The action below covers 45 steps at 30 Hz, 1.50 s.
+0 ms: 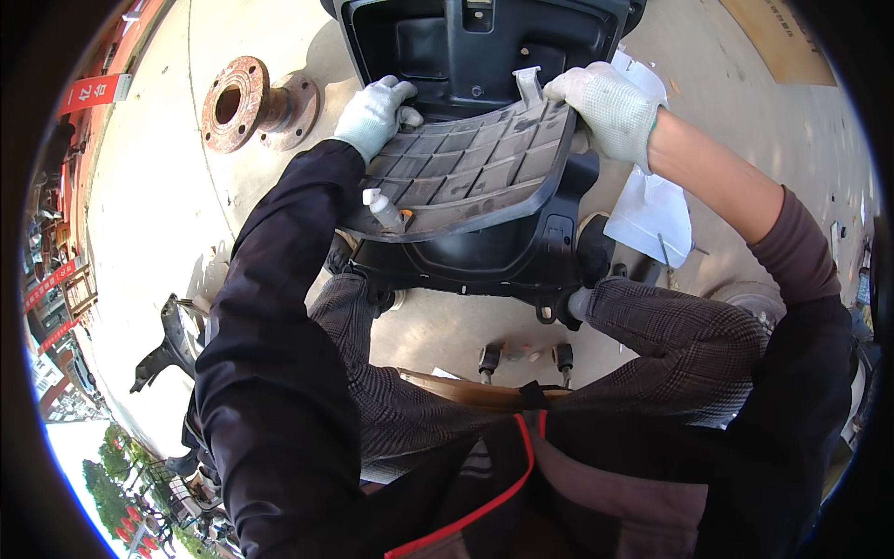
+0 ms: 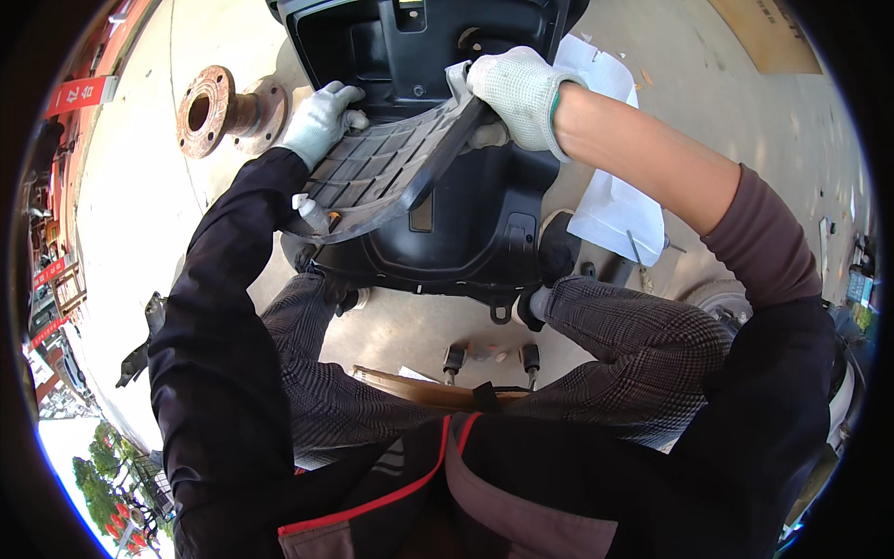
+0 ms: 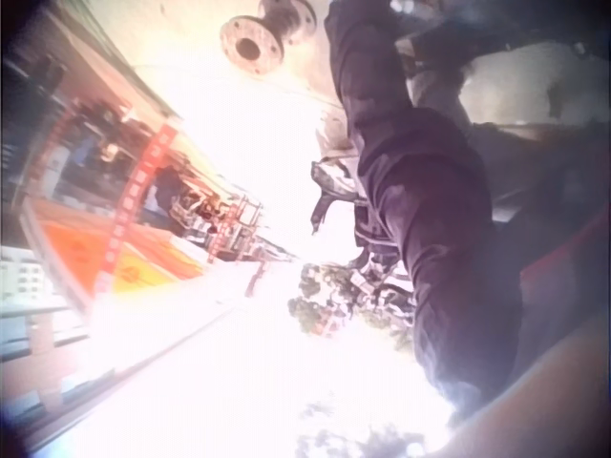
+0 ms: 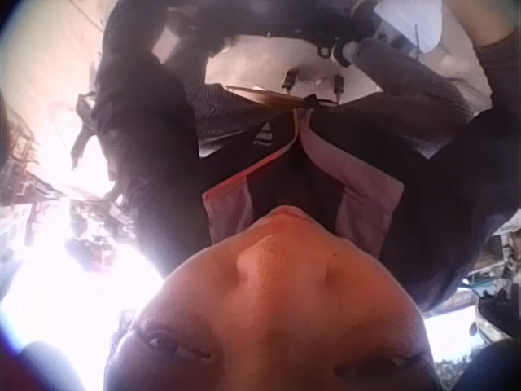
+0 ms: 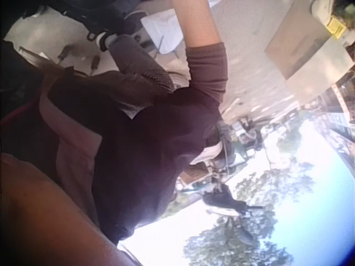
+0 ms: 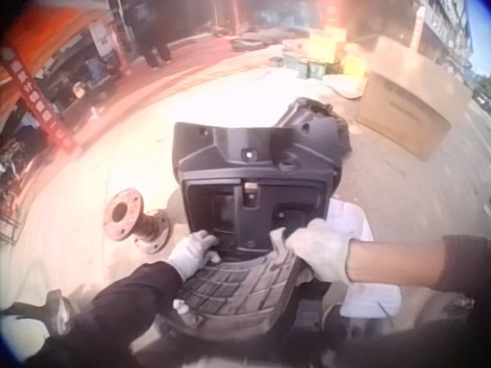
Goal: The person removes a small black plastic cover from a larger black plastic housing, then reattaches it by aligning and pressing the edges. The person handles the cover and housing repeatedly, checking fit and orientation.
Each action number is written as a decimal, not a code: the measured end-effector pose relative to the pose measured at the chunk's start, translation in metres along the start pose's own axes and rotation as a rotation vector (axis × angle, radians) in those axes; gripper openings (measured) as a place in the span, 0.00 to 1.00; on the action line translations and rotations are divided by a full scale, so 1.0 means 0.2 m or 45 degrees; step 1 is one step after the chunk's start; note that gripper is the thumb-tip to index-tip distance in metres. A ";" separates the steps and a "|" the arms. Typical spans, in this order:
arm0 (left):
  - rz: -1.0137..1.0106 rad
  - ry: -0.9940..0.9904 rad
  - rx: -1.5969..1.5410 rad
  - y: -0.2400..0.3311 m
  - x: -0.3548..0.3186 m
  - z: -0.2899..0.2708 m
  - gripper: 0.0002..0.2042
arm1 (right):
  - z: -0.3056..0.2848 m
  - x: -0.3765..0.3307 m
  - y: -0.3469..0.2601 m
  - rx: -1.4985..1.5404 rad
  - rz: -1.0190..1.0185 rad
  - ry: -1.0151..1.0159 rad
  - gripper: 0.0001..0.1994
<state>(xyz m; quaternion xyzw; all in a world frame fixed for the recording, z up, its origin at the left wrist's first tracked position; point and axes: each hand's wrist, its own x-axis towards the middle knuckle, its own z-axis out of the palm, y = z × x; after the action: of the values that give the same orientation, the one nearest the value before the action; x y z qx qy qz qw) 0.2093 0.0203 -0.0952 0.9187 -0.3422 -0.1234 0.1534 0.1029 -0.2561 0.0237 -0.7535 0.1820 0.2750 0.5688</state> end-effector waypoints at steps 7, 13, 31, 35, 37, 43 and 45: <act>0.087 0.144 0.045 -0.04 -0.02 0.06 0.17 | -0.03 0.05 -0.22 0.121 0.229 0.053 0.14; 0.300 0.075 -0.206 -0.10 -0.05 -0.04 0.22 | -0.02 0.03 0.34 0.552 0.256 0.041 0.14; -0.642 -0.407 -0.340 -0.22 -0.08 0.00 0.23 | 0.06 0.06 0.53 0.699 0.209 0.096 0.15; -0.479 -0.432 -0.074 -0.22 0.02 -0.06 0.21 | 0.08 0.05 0.63 0.750 0.350 0.014 0.18; -0.422 -0.452 0.019 -0.20 0.06 -0.12 0.21 | 0.09 0.05 0.65 0.792 0.330 -0.023 0.18; -0.174 -0.539 0.147 -0.10 0.13 -0.31 0.20 | 0.13 0.03 0.66 0.856 0.366 -0.056 0.21; -0.158 -0.533 0.218 -0.06 0.15 -0.35 0.20 | 0.13 0.03 0.67 0.836 0.386 -0.078 0.22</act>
<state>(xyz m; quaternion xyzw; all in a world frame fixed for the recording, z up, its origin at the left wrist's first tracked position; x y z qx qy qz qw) 0.2625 0.0227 -0.0380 0.9020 -0.3187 -0.2911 -0.0074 0.0231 -0.2699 -0.0864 -0.4866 0.3529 0.3056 0.7384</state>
